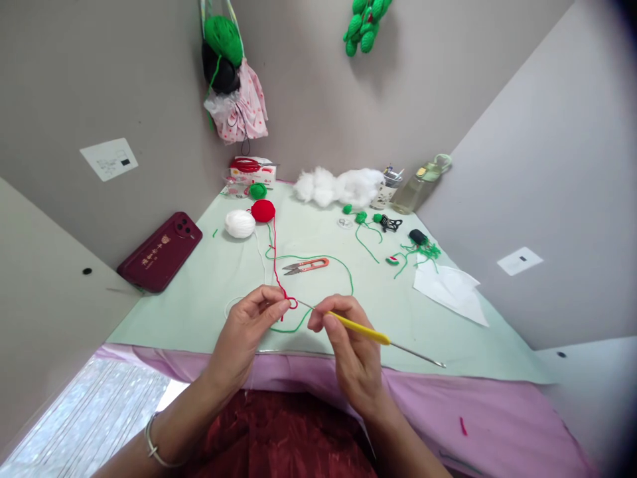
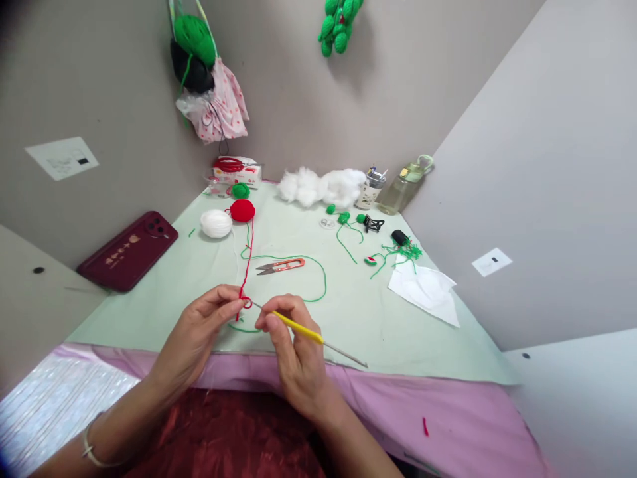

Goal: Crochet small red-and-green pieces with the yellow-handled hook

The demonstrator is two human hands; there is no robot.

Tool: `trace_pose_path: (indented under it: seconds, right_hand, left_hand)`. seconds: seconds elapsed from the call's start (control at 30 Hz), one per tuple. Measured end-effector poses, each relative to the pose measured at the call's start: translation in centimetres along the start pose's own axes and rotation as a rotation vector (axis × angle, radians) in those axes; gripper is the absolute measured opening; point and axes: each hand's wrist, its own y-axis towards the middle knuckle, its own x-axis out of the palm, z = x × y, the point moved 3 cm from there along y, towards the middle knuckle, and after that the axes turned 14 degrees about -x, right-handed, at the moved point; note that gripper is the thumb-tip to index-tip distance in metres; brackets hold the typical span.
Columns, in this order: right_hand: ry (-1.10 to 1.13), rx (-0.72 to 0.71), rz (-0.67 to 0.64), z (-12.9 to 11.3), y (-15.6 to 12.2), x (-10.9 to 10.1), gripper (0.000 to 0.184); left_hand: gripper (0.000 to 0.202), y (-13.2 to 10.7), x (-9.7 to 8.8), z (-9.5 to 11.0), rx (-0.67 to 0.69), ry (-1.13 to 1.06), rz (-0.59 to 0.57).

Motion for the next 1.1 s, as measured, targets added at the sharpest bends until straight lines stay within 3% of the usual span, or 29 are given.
trace_pose_path:
  seconds: [0.2,0.4,0.53,0.77,0.97,1.1]
  right_hand:
    - [-0.125,-0.139,-0.048,-0.1,-0.2,0.5,0.014]
    - [-0.424,-0.427,-0.011,-0.3,-0.6,0.9,0.032]
    - [-0.387,-0.483,0.028,-0.1,-0.6,0.8,0.042]
    - [-0.139,-0.223,-0.015,-0.3,1.0,-0.2,0.018]
    - [0.278,0.173,0.136,1.9,1.0,-0.2,0.024]
    - [0.467,0.349,0.180,2.8,1.0,0.3,0.030]
  left_hand:
    - [0.018,-0.5,0.2,0.1,-0.004,-0.009,-0.041]
    - [0.019,-0.8,0.7,0.5,-0.042,-0.023,-0.084]
    - [0.019,-1.0,0.9,0.8,-0.079,-0.011,-0.142]
    - [0.021,-0.8,0.5,0.9,-0.077,0.024,-0.132]
    - [0.021,-0.9,0.7,0.9,-0.143,-0.022,-0.203]
    - [0.019,-0.9,1.0,0.9,-0.185,-0.062,-0.255]
